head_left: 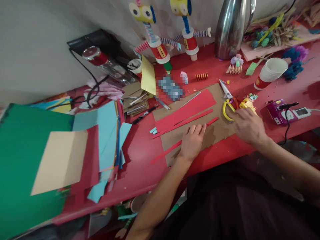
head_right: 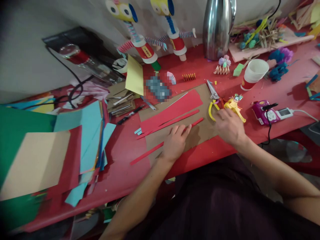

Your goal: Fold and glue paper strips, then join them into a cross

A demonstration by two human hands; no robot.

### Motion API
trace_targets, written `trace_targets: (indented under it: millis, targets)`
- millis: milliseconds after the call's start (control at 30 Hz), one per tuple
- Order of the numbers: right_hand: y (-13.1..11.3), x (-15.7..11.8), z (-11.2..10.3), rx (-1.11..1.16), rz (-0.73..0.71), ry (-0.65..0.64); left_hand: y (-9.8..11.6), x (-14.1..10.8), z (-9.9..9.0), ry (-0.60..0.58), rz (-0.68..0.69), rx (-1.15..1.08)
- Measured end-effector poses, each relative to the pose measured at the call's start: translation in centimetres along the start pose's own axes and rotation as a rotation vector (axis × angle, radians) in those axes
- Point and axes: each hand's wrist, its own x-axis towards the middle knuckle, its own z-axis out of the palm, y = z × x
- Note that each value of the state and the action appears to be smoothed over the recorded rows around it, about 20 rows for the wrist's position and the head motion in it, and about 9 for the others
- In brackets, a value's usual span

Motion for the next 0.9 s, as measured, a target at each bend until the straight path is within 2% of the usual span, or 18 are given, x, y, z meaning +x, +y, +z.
trace_targets:
  millis: [67,133,267,367,533,633,733,900]
  targets:
    - [2.0,-0.7,0.1,-0.028,0.236,0.186,0.3,0.8,0.0,0.017,-0.029,-0.01]
    - [3.5,-1.3,0.8,-0.025,0.384,0.217,0.2,1.2,0.1,0.041,-0.021,-0.03]
    - [5.0,-1.5,2.7,0.062,0.422,0.144,-0.8,1.3,1.1,0.18,-0.02,-0.2]
    - [5.2,-0.7,3.2,0.08,0.477,0.111,-1.4,1.1,2.0,0.285,-0.045,-0.349]
    - [5.1,0.5,2.0,0.053,0.544,0.055,-1.2,1.1,2.2,0.333,-0.053,-0.381]
    - [4.6,0.3,0.6,0.08,0.54,0.162,-0.8,1.0,1.8,0.366,-0.073,-0.338]
    - [3.3,-0.5,-0.8,0.27,0.548,0.242,-0.4,1.1,1.6,0.4,-0.089,-0.302]
    - [-0.3,-2.4,-1.4,0.926,0.521,0.018,-0.4,1.5,1.7,0.422,-0.141,-0.42]
